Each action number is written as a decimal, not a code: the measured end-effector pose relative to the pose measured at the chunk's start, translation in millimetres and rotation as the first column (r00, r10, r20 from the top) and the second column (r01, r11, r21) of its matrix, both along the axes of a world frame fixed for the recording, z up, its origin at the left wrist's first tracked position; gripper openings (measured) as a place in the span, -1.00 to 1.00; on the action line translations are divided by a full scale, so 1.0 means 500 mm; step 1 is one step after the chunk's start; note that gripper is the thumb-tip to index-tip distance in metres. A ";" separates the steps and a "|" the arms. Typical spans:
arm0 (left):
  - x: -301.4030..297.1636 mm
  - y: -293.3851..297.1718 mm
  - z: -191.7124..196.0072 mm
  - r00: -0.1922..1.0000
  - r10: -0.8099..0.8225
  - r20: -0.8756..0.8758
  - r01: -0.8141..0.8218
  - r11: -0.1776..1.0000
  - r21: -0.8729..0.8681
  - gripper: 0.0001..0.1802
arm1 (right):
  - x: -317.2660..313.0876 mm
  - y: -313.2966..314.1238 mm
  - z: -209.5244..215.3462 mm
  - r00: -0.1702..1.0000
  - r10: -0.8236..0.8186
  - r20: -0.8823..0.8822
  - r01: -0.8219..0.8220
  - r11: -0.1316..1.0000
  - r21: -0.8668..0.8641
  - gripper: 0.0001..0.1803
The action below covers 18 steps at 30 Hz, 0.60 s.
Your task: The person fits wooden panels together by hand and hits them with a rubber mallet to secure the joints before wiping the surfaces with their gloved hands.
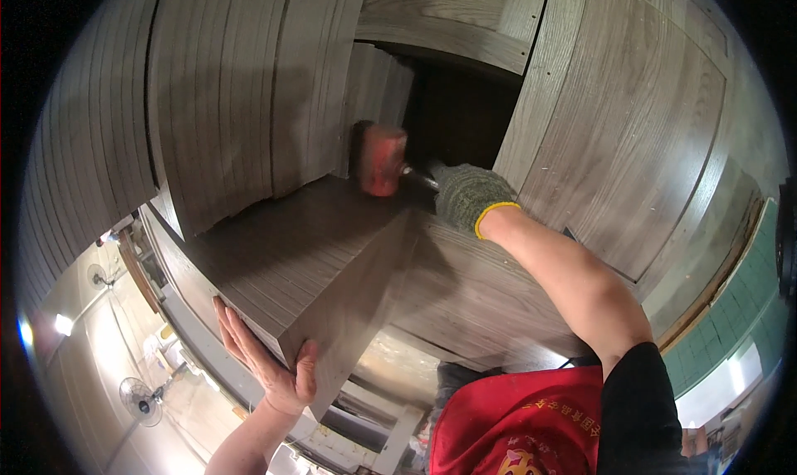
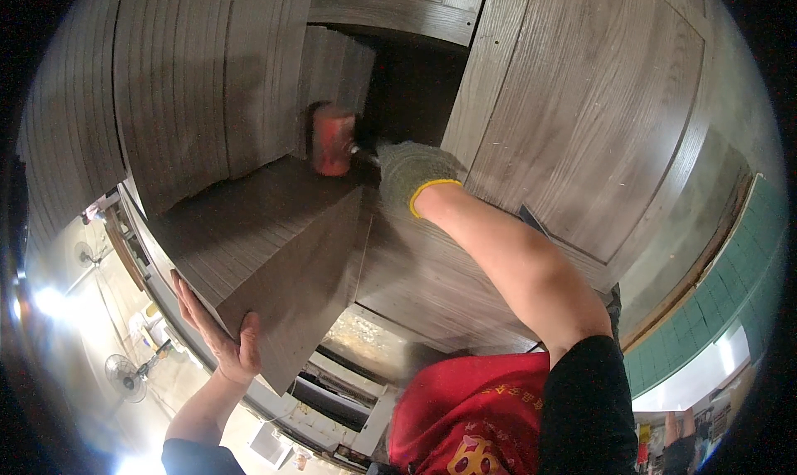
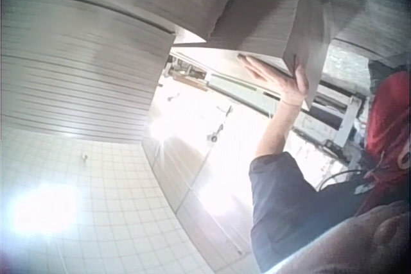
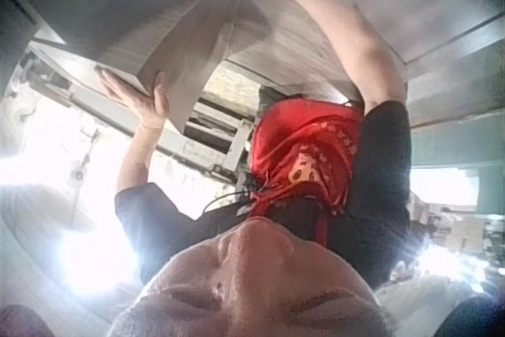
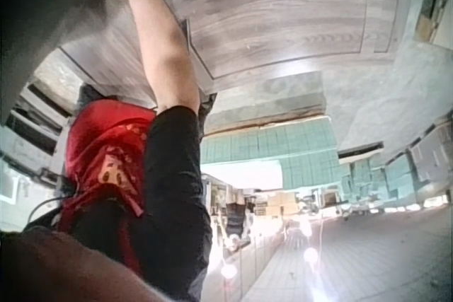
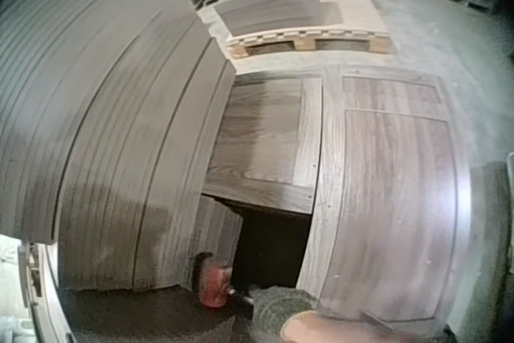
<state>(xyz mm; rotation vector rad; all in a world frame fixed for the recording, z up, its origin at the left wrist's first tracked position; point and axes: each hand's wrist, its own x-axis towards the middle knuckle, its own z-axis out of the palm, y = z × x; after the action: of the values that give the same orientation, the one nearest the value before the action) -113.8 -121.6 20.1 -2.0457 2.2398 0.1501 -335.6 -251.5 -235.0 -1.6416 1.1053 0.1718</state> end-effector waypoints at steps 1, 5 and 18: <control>0.000 -0.001 0.000 1.000 0.002 0.000 -0.002 1.000 -0.001 0.01 | 0.001 0.004 -0.005 0.994 -0.106 -0.012 0.106 0.994 0.010 -0.50; 0.002 -0.001 0.002 1.000 -0.008 0.005 0.008 1.000 -0.002 0.06 | -0.010 0.016 -0.004 0.970 -0.238 -0.051 0.241 0.968 0.070 -0.47; 0.005 0.003 0.001 1.000 -0.007 0.000 0.007 1.000 -0.017 0.01 | -0.037 0.004 0.014 0.998 -0.044 0.053 0.044 0.999 0.001 -0.50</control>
<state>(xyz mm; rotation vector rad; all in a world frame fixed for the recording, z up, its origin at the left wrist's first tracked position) -111.5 -120.0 20.7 -2.0460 2.2556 0.1306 -354.1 -249.7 -228.1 -1.6121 1.1000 0.0985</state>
